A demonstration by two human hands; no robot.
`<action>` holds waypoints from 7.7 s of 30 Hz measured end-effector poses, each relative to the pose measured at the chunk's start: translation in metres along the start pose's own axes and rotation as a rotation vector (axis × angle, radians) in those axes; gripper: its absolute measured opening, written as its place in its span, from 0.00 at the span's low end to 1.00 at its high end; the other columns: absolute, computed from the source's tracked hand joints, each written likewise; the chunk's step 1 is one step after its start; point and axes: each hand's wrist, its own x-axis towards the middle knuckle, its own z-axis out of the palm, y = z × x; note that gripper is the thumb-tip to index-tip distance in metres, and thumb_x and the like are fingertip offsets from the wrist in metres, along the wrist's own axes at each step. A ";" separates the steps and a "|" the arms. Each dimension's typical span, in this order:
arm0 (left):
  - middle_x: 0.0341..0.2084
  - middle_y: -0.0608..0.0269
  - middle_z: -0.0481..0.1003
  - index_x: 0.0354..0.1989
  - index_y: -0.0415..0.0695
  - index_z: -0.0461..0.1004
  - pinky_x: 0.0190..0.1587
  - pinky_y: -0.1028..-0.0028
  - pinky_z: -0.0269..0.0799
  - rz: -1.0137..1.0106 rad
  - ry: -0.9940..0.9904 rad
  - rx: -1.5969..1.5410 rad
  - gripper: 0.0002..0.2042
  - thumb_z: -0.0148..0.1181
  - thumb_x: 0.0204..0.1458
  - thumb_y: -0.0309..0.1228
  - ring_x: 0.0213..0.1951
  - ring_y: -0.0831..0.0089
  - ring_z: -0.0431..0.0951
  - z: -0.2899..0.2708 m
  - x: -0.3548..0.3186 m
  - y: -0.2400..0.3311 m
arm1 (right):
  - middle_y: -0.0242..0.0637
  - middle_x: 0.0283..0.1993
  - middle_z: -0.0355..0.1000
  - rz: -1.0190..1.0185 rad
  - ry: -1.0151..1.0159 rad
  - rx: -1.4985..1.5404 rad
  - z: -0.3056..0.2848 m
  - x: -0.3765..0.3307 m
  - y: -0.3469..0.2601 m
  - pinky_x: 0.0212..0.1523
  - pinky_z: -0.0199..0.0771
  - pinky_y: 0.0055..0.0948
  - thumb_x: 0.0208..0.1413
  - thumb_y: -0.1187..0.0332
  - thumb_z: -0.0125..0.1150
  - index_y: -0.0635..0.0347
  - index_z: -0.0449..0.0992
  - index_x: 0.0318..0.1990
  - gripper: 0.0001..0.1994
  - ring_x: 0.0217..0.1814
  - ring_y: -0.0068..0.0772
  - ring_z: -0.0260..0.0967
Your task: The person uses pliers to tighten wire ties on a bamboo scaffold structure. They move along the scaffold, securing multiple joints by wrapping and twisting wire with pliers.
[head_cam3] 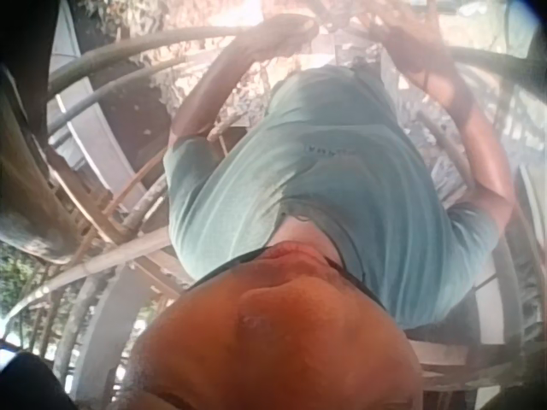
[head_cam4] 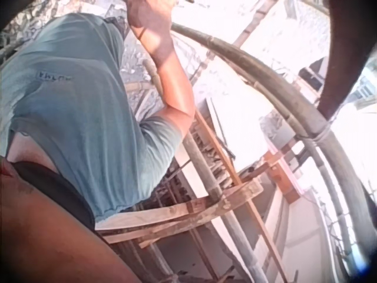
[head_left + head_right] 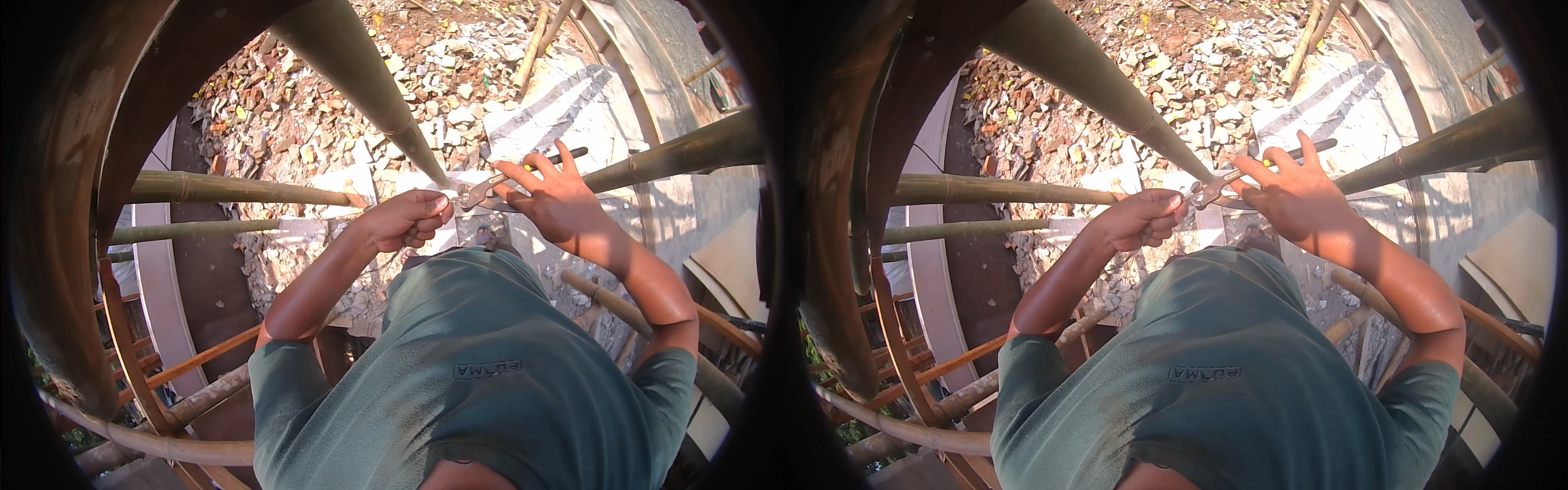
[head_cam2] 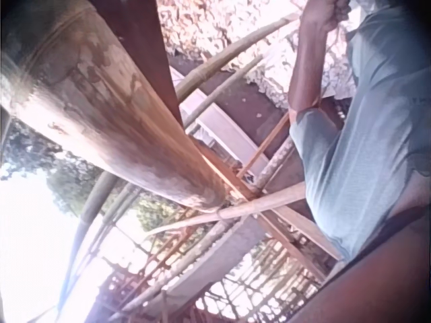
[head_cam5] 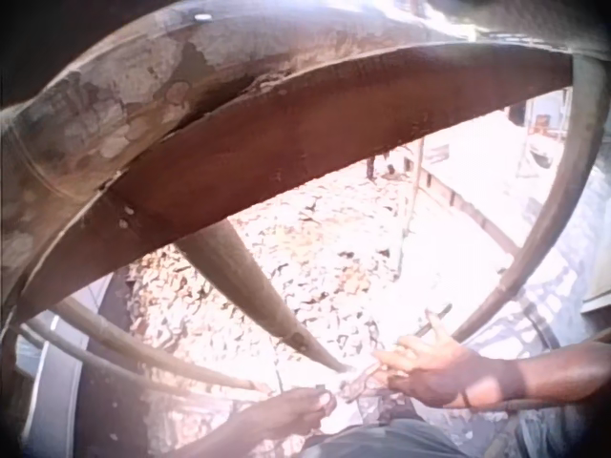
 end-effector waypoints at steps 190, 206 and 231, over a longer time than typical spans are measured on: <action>0.49 0.43 0.76 0.52 0.41 0.68 0.42 0.72 0.74 1.073 0.582 -0.023 0.13 0.50 0.67 0.37 0.33 0.73 0.75 -0.046 -0.035 -0.008 | 0.47 0.61 0.66 -0.625 0.569 1.879 0.009 0.027 0.016 0.61 0.71 0.59 0.70 0.52 0.42 0.63 0.76 0.47 0.23 0.63 0.58 0.68; 0.32 0.66 0.71 0.38 0.45 0.69 0.38 0.69 0.71 1.102 0.609 -0.189 0.05 0.59 0.59 0.22 0.32 0.72 0.74 -0.040 -0.014 -0.014 | 0.46 0.58 0.75 -1.910 0.110 2.084 -0.098 0.041 -0.036 0.61 0.72 0.51 0.66 0.73 0.49 0.65 0.78 0.31 0.13 0.57 0.60 0.73; 0.36 0.60 0.73 0.44 0.38 0.68 0.45 0.65 0.80 1.040 0.761 0.067 0.06 0.55 0.63 0.26 0.37 0.65 0.82 -0.041 -0.019 -0.007 | 0.40 0.43 0.79 -1.570 -0.052 1.660 -0.117 0.046 -0.022 0.54 0.73 0.55 0.64 0.69 0.51 0.54 0.71 0.21 0.16 0.48 0.51 0.77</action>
